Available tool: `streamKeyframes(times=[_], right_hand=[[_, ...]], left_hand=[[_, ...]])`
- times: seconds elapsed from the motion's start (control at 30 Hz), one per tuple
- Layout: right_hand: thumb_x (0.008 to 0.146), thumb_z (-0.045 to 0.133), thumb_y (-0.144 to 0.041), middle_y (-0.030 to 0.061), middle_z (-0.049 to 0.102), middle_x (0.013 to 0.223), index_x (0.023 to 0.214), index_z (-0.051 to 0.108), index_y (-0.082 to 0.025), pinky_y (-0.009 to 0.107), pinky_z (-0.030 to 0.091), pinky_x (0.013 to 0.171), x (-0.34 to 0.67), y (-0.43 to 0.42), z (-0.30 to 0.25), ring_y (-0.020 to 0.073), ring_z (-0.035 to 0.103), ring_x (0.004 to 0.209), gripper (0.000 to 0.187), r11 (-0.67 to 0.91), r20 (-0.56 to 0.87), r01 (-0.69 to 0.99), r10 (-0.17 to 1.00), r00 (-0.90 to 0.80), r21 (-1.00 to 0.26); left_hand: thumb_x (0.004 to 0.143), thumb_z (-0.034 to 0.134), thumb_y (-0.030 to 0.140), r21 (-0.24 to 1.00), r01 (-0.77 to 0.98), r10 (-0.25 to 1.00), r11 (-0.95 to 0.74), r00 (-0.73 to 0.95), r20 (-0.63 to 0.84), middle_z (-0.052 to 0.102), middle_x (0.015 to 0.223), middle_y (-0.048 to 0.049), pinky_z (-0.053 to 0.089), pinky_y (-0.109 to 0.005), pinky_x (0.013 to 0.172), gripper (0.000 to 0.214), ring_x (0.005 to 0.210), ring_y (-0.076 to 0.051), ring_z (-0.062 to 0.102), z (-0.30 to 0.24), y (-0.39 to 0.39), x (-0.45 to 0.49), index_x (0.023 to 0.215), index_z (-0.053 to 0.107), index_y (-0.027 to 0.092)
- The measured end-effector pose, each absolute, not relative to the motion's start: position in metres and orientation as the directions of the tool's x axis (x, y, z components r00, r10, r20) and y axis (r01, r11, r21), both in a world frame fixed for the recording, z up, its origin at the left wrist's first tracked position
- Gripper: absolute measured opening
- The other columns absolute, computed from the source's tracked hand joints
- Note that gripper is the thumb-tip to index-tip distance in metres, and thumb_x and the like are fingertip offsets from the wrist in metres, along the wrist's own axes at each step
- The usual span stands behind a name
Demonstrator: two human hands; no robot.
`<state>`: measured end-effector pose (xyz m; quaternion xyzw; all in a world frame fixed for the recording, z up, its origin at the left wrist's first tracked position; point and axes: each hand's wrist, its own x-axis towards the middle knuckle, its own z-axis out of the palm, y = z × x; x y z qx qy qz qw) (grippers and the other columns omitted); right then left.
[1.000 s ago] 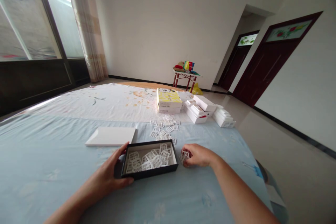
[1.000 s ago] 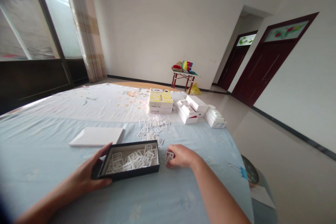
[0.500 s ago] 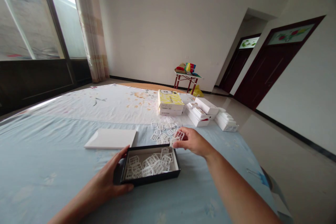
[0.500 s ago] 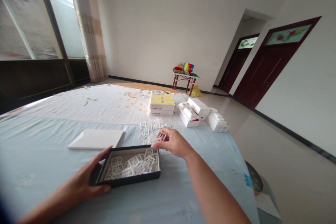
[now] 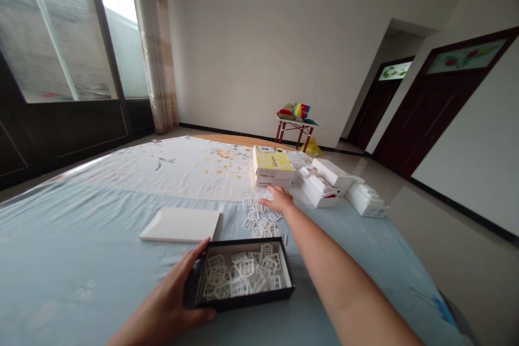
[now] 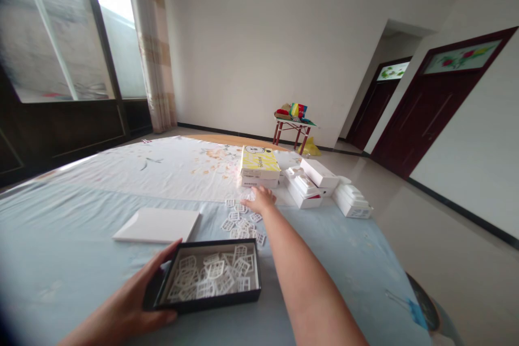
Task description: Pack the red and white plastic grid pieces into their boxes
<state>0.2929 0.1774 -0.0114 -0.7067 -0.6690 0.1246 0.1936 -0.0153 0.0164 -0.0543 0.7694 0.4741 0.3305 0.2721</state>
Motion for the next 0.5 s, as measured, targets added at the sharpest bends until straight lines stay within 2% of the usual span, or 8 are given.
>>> streamKeyframes(times=[0.07,0.13,0.23,0.33,0.5], right_hand=[[0.064,0.059,-0.064,0.0107,0.039,0.138,0.128,0.046,-0.027,0.053,0.025,0.098,0.293,0.181,-0.018,0.0360,0.031,0.126,0.074,-0.029,0.033,0.934,0.999,0.043,-0.356],[0.071,0.052,-0.063,0.0076,0.038,0.139,0.128,0.046,-0.030,0.051,0.025,0.099,0.296,0.179,-0.022,0.0328,0.031,0.127,0.066,0.006,0.008,0.952,1.000,-0.003,-0.305],[0.077,0.051,-0.052,0.0033,0.042,0.137,0.125,0.049,-0.031,0.043,0.026,0.101,0.305,0.167,-0.022,0.0262,0.035,0.126,0.052,0.103,0.025,0.947,0.995,-0.101,-0.306],[0.078,0.054,-0.045,0.0024,0.045,0.135,0.124,0.051,-0.029,0.037,0.027,0.102,0.314,0.145,-0.022,0.0225,0.037,0.124,0.048,0.204,0.037,0.930,0.979,-0.203,-0.306],[0.078,0.055,-0.035,0.0067,0.046,0.133,0.120,0.055,-0.026,0.040,0.028,0.102,0.328,0.103,-0.026,0.0237,0.038,0.123,0.044,0.355,0.097,0.865,0.934,-0.344,-0.355]], left_hand=[[0.056,0.072,0.031,0.733,0.550,0.909,-0.402,0.338,0.244,0.041,0.138,-0.0085,0.034,-0.043,0.104,0.096,0.124,-0.030,0.040,-0.055,0.016,-0.016,0.139,0.025,0.028],[0.056,0.072,0.032,0.734,0.551,0.909,-0.397,0.345,0.232,0.040,0.139,-0.0085,0.033,-0.043,0.104,0.096,0.125,-0.030,0.039,-0.055,0.015,-0.016,0.139,0.024,0.028],[0.055,0.073,0.031,0.738,0.546,0.913,-0.396,0.323,0.251,0.042,0.138,-0.0076,0.034,-0.043,0.104,0.096,0.125,-0.031,0.039,-0.056,0.016,-0.015,0.139,0.026,0.030],[0.054,0.073,0.032,0.742,0.539,0.913,-0.398,0.310,0.265,0.044,0.136,-0.0070,0.035,-0.045,0.103,0.096,0.123,-0.032,0.041,-0.058,0.018,-0.015,0.138,0.026,0.032],[0.056,0.074,0.033,0.739,0.536,0.904,-0.407,0.352,0.243,0.041,0.138,-0.0084,0.033,-0.046,0.104,0.097,0.125,-0.032,0.039,-0.058,0.021,-0.016,0.139,0.024,0.032]])
